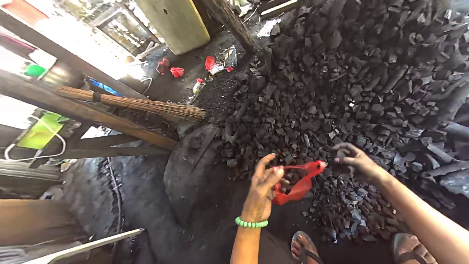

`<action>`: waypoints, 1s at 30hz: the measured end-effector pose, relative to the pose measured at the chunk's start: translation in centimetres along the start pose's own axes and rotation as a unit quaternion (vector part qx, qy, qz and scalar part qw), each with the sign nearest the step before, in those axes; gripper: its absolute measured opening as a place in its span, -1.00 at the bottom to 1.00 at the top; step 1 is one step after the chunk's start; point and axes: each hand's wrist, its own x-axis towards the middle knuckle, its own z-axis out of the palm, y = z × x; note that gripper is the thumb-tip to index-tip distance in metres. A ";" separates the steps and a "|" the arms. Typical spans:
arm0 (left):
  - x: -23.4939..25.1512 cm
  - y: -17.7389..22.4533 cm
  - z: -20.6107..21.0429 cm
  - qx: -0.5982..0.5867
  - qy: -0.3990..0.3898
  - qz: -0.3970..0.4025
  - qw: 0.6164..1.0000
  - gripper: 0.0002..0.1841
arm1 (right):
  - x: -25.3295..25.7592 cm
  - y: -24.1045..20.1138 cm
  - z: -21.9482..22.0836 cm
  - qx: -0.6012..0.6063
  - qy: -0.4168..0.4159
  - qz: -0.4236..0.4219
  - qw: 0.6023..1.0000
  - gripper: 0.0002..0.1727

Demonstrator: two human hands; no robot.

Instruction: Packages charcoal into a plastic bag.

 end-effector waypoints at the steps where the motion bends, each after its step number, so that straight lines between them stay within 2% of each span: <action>1: -0.1 -0.1 0.8 0.003 -0.018 -0.009 1.000 -0.34 | -0.3 -2.2 0.7 0.050 -0.045 -0.032 0.997 -0.49; 3: -0.4 -0.5 2.4 -0.011 -0.050 -0.021 0.998 -0.36 | -0.8 -6.2 2.0 0.077 -0.188 -0.083 0.976 -0.56; 5: -0.4 -0.8 3.8 -0.044 -0.061 -0.024 0.997 -0.44 | -1.3 -8.8 3.8 -0.040 -0.307 -0.069 0.948 -0.60; 6: -0.4 -1.0 4.3 -0.061 -0.053 -0.025 0.996 -0.49 | -1.4 -9.0 5.1 -0.107 -0.336 -0.037 0.935 -0.59; 8: 0.0 -1.4 5.2 -0.075 -0.023 -0.037 0.996 -0.61 | -1.5 -7.0 8.0 -0.193 -0.309 0.033 0.931 -0.59; 10: 0.6 -2.1 5.6 -0.020 -0.003 -0.077 0.997 -0.66 | -1.9 -2.5 10.7 -0.247 -0.178 0.044 0.952 -0.58; 11: 1.0 -2.5 5.6 0.020 -0.009 -0.103 0.994 -0.65 | -2.1 -0.4 11.5 -0.295 -0.127 0.047 0.946 -0.50; 13: 1.4 -3.4 5.5 0.095 -0.050 -0.135 0.985 -0.60 | -2.4 1.9 11.4 -0.417 -0.140 0.085 0.894 -0.30; 16: 1.4 -3.6 5.1 0.267 -0.097 -0.104 0.953 -0.56 | -3.8 1.6 9.4 -0.549 -0.192 0.057 0.811 -0.36; 17: 1.4 -3.4 4.9 0.359 -0.105 -0.094 0.923 -0.49 | -4.4 0.5 8.4 -0.582 -0.202 0.049 0.786 -0.35; 18: 1.5 -3.3 4.7 0.464 -0.109 -0.091 0.875 -0.39 | -5.0 -1.1 7.3 -0.618 -0.213 0.053 0.755 -0.30; 19: 1.5 -3.3 4.7 0.558 -0.115 -0.109 0.814 -0.27 | -5.7 -2.5 6.2 -0.650 -0.222 0.052 0.725 -0.29; 21: 1.3 -3.8 5.1 0.684 -0.133 -0.171 0.696 -0.13 | -7.2 -4.2 4.5 -0.697 -0.240 0.014 0.676 -0.45; 22: 1.1 -4.0 5.5 0.715 -0.138 -0.194 0.657 -0.20 | -7.9 -4.6 3.9 -0.709 -0.251 -0.018 0.658 -0.56; 23: 0.7 -3.7 6.1 0.739 -0.143 -0.210 0.624 -0.35 | -8.7 -4.9 3.7 -0.722 -0.259 -0.047 0.639 -0.63; 25: 0.3 -2.9 6.9 0.761 -0.161 -0.231 0.585 -0.57 | -10.1 -5.9 4.1 -0.746 -0.267 -0.090 0.603 -0.65; 26: 0.2 -2.5 7.0 0.753 -0.167 -0.228 0.594 -0.61 | -10.8 -6.7 4.5 -0.747 -0.270 -0.113 0.597 -0.67; 27: 0.2 -2.1 6.9 0.732 -0.170 -0.212 0.625 -0.62 | -11.4 -7.5 4.7 -0.734 -0.267 -0.158 0.604 -0.71; 28: 0.4 -1.7 6.7 0.697 -0.168 -0.186 0.673 -0.62 | -12.0 -8.2 5.0 -0.708 -0.259 -0.214 0.621 -0.76; 30: 0.2 -1.2 6.3 0.547 -0.152 -0.117 0.815 -0.64 | -12.8 -9.1 6.1 -0.625 -0.204 -0.372 0.655 -0.92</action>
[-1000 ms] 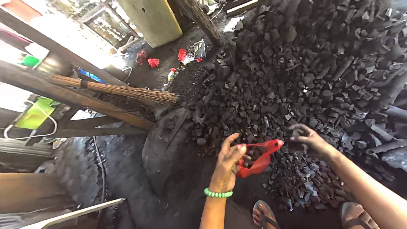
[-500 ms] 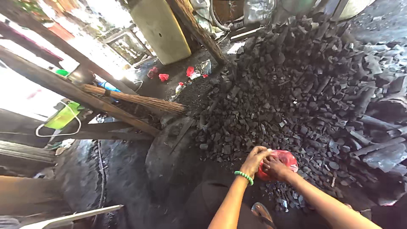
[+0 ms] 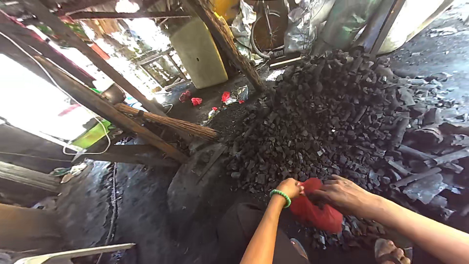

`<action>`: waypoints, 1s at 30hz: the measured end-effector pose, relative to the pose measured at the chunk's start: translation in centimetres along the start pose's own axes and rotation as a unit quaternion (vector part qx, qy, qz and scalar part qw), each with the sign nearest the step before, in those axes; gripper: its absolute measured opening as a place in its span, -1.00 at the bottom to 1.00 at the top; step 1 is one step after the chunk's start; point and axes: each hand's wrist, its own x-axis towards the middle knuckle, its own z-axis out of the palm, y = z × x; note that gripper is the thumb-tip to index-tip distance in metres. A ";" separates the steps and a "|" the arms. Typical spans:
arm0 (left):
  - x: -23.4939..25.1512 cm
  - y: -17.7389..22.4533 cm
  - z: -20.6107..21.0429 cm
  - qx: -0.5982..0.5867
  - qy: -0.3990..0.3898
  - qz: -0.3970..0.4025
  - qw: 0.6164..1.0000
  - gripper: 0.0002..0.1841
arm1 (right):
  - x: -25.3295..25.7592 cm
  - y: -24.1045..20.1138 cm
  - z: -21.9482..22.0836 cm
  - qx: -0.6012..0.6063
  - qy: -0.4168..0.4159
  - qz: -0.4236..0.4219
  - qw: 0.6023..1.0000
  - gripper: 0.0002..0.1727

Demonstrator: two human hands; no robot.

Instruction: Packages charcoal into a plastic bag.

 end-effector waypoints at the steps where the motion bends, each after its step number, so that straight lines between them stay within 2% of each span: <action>1: -0.6 0.1 0.2 -0.139 0.024 0.046 0.989 -0.71 | 0.7 -0.8 -0.6 0.029 0.073 -0.017 0.997 -0.93; 2: -1.2 0.6 0.6 -0.289 0.031 0.077 0.954 -0.77 | 1.4 -1.6 -1.6 0.066 0.115 -0.012 0.991 -0.89; 4: -2.5 1.7 1.1 -0.499 -0.002 0.091 0.862 -0.62 | 2.6 -2.2 -4.5 0.100 0.147 0.035 0.983 -0.83; 5: -3.0 2.1 1.2 -0.543 -0.029 0.088 0.834 -0.55 | 3.0 -1.9 -5.9 0.078 0.161 0.058 0.982 -0.80; 7: -3.5 2.0 1.4 -0.561 -0.085 0.137 0.812 -0.50 | 3.0 -0.3 -7.9 -0.009 0.189 0.097 0.977 -0.75; 8: -3.7 1.8 1.7 -0.545 -0.102 0.173 0.814 -0.54 | 2.7 0.6 -8.4 -0.039 0.196 0.122 0.972 -0.73; 10: -4.3 2.3 2.2 -0.472 -0.078 0.235 0.846 -0.80 | 1.7 2.2 -8.5 -0.044 0.201 0.188 0.960 -0.66; 11: -4.9 3.0 2.3 -0.417 -0.034 0.263 0.869 -0.78 | 1.1 2.7 -8.3 0.000 0.209 0.223 0.952 -0.64; 12: -5.4 3.7 2.3 -0.359 0.010 0.282 0.890 -0.67 | 0.4 3.2 -8.0 0.077 0.223 0.248 0.939 -0.64; 13: -5.5 4.3 2.3 -0.323 0.049 0.298 0.897 -0.63 | -0.4 3.7 -7.5 0.173 0.240 0.256 0.920 -0.69; 14: -5.3 4.8 2.7 -0.316 0.088 0.322 0.888 -0.67 | -1.2 4.0 -6.6 0.283 0.253 0.241 0.893 -0.70; 16: -4.4 5.1 3.7 -0.347 0.135 0.368 0.852 -0.78 | -2.5 4.0 -4.3 0.459 0.258 0.196 0.828 -0.38; 17: -3.9 5.1 4.4 -0.360 0.137 0.384 0.839 -0.80 | -2.8 3.7 -3.2 0.510 0.260 0.187 0.798 -0.26; 18: -3.4 5.1 5.1 -0.359 0.138 0.392 0.836 -0.80 | -2.8 3.1 -2.5 0.539 0.270 0.191 0.775 -0.24; 20: -3.0 5.1 6.6 -0.309 0.164 0.392 0.851 -0.76 | -2.6 1.8 -1.4 0.557 0.306 0.212 0.742 -0.38; 22: -3.3 5.0 7.9 -0.211 0.244 0.389 0.863 -0.70 | -2.3 1.2 -0.7 0.545 0.318 0.233 0.740 -0.47; 24: -3.2 4.6 9.0 -0.114 0.357 0.400 0.836 -0.66 | -2.3 0.9 -0.5 0.516 0.298 0.258 0.761 -0.47; 26: -2.7 4.2 9.5 -0.011 0.476 0.433 0.765 -0.68 | -2.4 0.5 -1.3 0.518 0.262 0.275 0.767 -0.47; 28: -2.2 4.1 9.6 0.089 0.559 0.465 0.681 -0.80 | -2.7 0.3 -2.2 0.567 0.227 0.288 0.738 -0.48; 29: -2.3 4.3 9.6 0.122 0.579 0.466 0.658 -0.84 | -2.8 0.2 -2.4 0.594 0.224 0.286 0.718 -0.56; 30: -2.5 4.5 9.4 0.145 0.585 0.456 0.655 -0.87 | -3.0 0.3 -2.7 0.609 0.232 0.273 0.708 -0.67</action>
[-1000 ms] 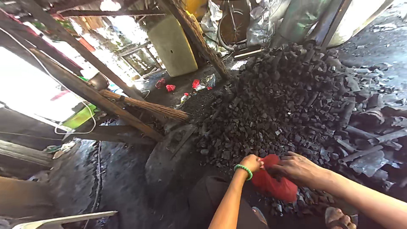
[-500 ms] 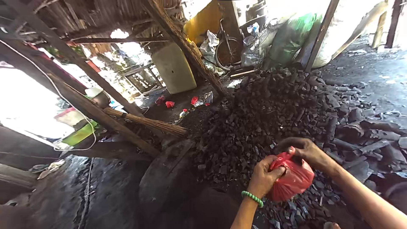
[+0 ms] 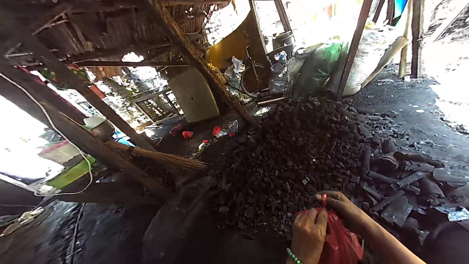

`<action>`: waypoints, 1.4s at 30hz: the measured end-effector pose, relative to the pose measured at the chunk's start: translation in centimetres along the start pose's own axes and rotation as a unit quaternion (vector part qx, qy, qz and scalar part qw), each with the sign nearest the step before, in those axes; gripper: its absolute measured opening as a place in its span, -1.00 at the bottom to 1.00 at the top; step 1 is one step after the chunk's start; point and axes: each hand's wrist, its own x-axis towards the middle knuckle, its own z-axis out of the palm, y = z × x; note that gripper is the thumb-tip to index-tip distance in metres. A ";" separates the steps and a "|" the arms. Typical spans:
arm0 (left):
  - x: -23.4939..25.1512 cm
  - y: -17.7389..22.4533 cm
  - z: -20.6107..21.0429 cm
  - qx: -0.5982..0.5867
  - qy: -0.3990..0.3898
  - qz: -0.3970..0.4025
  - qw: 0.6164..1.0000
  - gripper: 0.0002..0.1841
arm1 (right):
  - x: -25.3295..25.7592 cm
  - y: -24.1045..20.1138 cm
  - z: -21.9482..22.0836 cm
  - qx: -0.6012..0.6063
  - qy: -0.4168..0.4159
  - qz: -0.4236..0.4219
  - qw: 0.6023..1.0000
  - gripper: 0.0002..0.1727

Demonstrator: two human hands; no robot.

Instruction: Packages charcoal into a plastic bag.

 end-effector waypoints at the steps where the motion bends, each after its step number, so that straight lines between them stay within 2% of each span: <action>1: 0.4 0.2 -0.3 0.011 -0.026 -0.010 1.000 -0.90 | 0.0 -0.2 0.0 -0.001 0.010 -0.017 1.000 -0.73; 3: 1.4 1.0 -2.0 -0.064 -0.152 -0.085 0.983 -0.86 | -0.2 -0.8 0.1 -0.079 0.028 -0.051 0.995 -0.75; 4: 2.3 1.3 -3.4 -0.159 -0.239 -0.153 0.946 -0.80 | -0.4 -0.9 0.2 -0.138 0.031 -0.072 0.987 -0.79; 5: 3.3 1.2 -4.7 -0.261 -0.307 -0.225 0.887 -0.76 | -0.6 -0.9 0.4 -0.186 0.036 -0.100 0.977 -0.79; 6: 4.1 0.9 -5.4 -0.360 -0.339 -0.297 0.817 -0.76 | -0.9 -0.7 0.8 -0.213 0.046 -0.135 0.967 -0.75; 7: 4.4 0.8 -5.8 -0.453 -0.326 -0.377 0.739 -0.80 | -1.2 -0.3 1.3 -0.228 0.064 -0.187 0.953 -0.70; 8: 4.4 1.1 -5.7 -0.532 -0.269 -0.461 0.657 -0.79 | -1.3 0.3 1.7 -0.236 0.090 -0.255 0.933 -0.64; 9: 4.4 1.6 -5.5 -0.592 -0.198 -0.533 0.571 -0.71 | -1.3 0.8 2.2 -0.244 0.114 -0.316 0.910 -0.59; 10: 4.3 2.2 -5.2 -0.626 -0.136 -0.581 0.501 -0.63 | -1.3 1.2 2.5 -0.258 0.132 -0.351 0.891 -0.56; 12: 3.7 3.1 -4.3 -0.662 -0.051 -0.631 0.400 -0.56 | -1.4 2.1 2.8 -0.280 0.146 -0.376 0.871 -0.49; 13: 3.4 3.3 -3.9 -0.673 -0.029 -0.642 0.367 -0.53 | -1.7 2.6 2.8 -0.283 0.142 -0.379 0.870 -0.44; 14: 3.2 3.5 -3.7 -0.678 -0.021 -0.646 0.350 -0.54 | -2.0 2.9 2.6 -0.284 0.134 -0.381 0.870 -0.37; 16: 3.4 3.6 -4.0 -0.662 -0.030 -0.662 0.350 -0.61 | -2.4 3.5 1.9 -0.269 0.123 -0.396 0.869 -0.24; 18: 3.7 3.3 -4.3 -0.649 -0.056 -0.661 0.372 -0.53 | -2.9 4.0 1.2 -0.258 0.115 -0.409 0.868 -0.19; 20: 3.7 3.0 -4.4 -0.653 -0.088 -0.636 0.401 -0.42 | -3.1 4.2 0.6 -0.261 0.125 -0.415 0.863 -0.30; 22: 3.6 3.2 -4.6 -0.651 -0.128 -0.606 0.439 -0.43 | -3.0 4.5 0.3 -0.271 0.153 -0.426 0.849 -0.52; 23: 3.3 3.4 -4.6 -0.642 -0.150 -0.576 0.483 -0.48 | -2.9 4.4 0.1 -0.286 0.165 -0.436 0.837 -0.55; 24: 3.0 3.4 -4.4 -0.613 -0.176 -0.539 0.551 -0.54 | -2.7 4.3 -0.1 -0.310 0.174 -0.449 0.820 -0.52; 25: 2.7 3.3 -4.4 -0.555 -0.211 -0.482 0.644 -0.61 | -2.5 4.2 -0.4 -0.339 0.182 -0.459 0.800 -0.50; 26: 2.6 3.1 -4.6 -0.463 -0.252 -0.405 0.747 -0.62 | -2.3 4.1 -0.7 -0.372 0.191 -0.467 0.780 -0.49; 27: 2.7 3.0 -4.8 -0.355 -0.280 -0.322 0.832 -0.60 | -2.0 4.1 -1.0 -0.398 0.202 -0.474 0.759 -0.48; 28: 2.7 2.9 -5.0 -0.262 -0.310 -0.255 0.878 -0.56 | -1.8 4.2 -1.2 -0.416 0.210 -0.477 0.745 -0.49; 31: 2.5 3.3 -5.7 -0.156 -0.369 -0.169 0.900 -0.51 | -1.5 4.3 -1.1 -0.464 0.185 -0.483 0.719 -0.60; 35: 1.2 3.6 -7.5 -0.162 -0.396 -0.160 0.890 -0.56 | -1.3 3.8 -2.3 -0.552 0.111 -0.484 0.670 -0.68; 40: -1.4 4.4 -9.7 -0.242 -0.391 -0.205 0.864 -0.66 | -0.3 7.1 -7.0 -0.589 0.082 -0.383 0.707 -0.71; 42: -2.1 4.4 -9.8 -0.280 -0.398 -0.248 0.838 -0.67 | -0.4 8.4 -7.3 -0.594 0.085 -0.362 0.714 -0.72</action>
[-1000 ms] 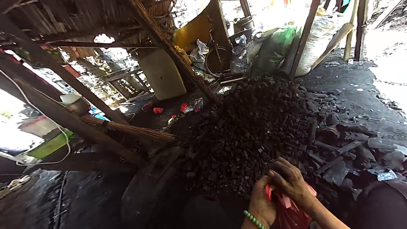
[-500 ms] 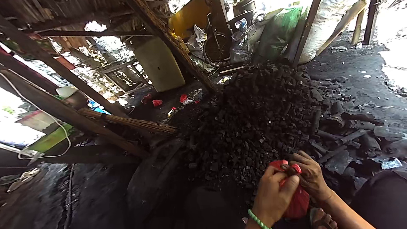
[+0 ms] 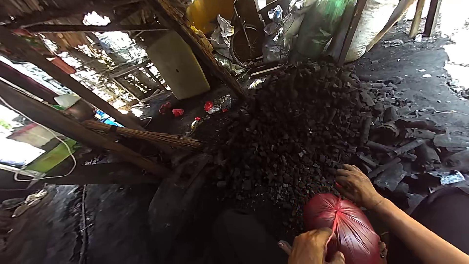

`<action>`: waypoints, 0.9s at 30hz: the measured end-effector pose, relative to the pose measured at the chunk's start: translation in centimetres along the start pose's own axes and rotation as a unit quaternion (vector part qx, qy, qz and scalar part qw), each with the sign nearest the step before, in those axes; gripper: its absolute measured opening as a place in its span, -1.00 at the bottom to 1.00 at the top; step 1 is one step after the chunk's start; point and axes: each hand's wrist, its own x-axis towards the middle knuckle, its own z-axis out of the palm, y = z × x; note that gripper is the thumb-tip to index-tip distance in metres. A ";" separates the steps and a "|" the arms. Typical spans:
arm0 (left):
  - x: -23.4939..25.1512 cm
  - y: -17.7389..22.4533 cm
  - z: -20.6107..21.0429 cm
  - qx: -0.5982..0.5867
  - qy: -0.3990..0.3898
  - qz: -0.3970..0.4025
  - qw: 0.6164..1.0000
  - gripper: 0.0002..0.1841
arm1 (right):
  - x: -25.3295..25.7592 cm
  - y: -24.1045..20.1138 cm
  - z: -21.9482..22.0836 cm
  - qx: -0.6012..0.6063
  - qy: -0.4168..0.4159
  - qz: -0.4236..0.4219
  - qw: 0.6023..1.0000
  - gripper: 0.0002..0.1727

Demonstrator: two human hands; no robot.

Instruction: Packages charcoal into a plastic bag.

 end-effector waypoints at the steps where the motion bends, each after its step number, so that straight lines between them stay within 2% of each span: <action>1: -0.2 -0.5 0.1 -0.043 -0.009 -0.022 0.999 -0.67 | -0.6 -0.2 0.3 0.001 -0.001 0.012 1.000 -0.72; 3: -0.4 -2.2 0.1 -0.196 -0.010 -0.076 0.978 -0.69 | -1.3 -0.7 0.3 0.012 0.004 0.041 0.999 -0.70; 4: -0.5 -3.3 0.2 -0.305 0.005 -0.114 0.945 -0.69 | -1.7 -1.1 0.1 0.023 0.009 0.053 0.998 -0.68; 6: 0.1 -5.4 0.3 -0.509 0.062 -0.220 0.830 -0.71 | -2.3 -2.0 -0.4 0.035 0.033 0.064 0.997 -0.63; 7: 0.8 -6.2 0.1 -0.555 0.092 -0.265 0.784 -0.73 | -2.5 -2.9 -0.5 0.047 0.042 0.066 0.996 -0.60; 8: 1.6 -6.6 -0.2 -0.563 0.126 -0.284 0.766 -0.75 | -2.7 -4.1 -0.6 0.067 0.050 0.064 0.994 -0.58; 9: 2.4 -6.7 -0.4 -0.541 0.152 -0.278 0.779 -0.76 | -2.8 -5.5 -0.5 0.090 0.057 0.056 0.993 -0.58; 11: 4.0 -6.3 -0.5 -0.460 0.170 -0.232 0.840 -0.79 | -2.9 -8.9 -0.4 0.142 0.057 0.033 0.988 -0.59; 14: 5.6 -5.2 -0.5 -0.343 0.115 -0.170 0.917 -0.78 | -2.0 -12.5 -0.1 0.188 0.060 0.009 0.980 -0.53; 17: 5.5 -4.6 -1.1 -0.263 0.064 -0.106 0.957 -0.71 | 0.3 -12.0 -1.2 0.262 0.090 0.082 0.957 -0.49; 20: 4.9 -4.6 -1.1 -0.217 0.097 -0.035 0.971 -0.73 | 2.0 -9.6 -1.6 0.321 0.078 0.170 0.928 -0.53; 23: 5.1 -4.8 -0.2 -0.274 0.145 -0.014 0.951 -0.81 | 1.9 -9.5 -1.7 0.422 0.008 0.235 0.875 -0.63; 25: 5.3 -4.8 0.1 -0.319 0.163 -0.009 0.934 -0.84 | 1.3 -9.9 -2.0 0.463 -0.031 0.241 0.853 -0.64; 27: 5.3 -4.8 0.1 -0.342 0.163 -0.009 0.925 -0.84 | 0.3 -9.9 -1.8 0.453 -0.035 0.204 0.867 -0.72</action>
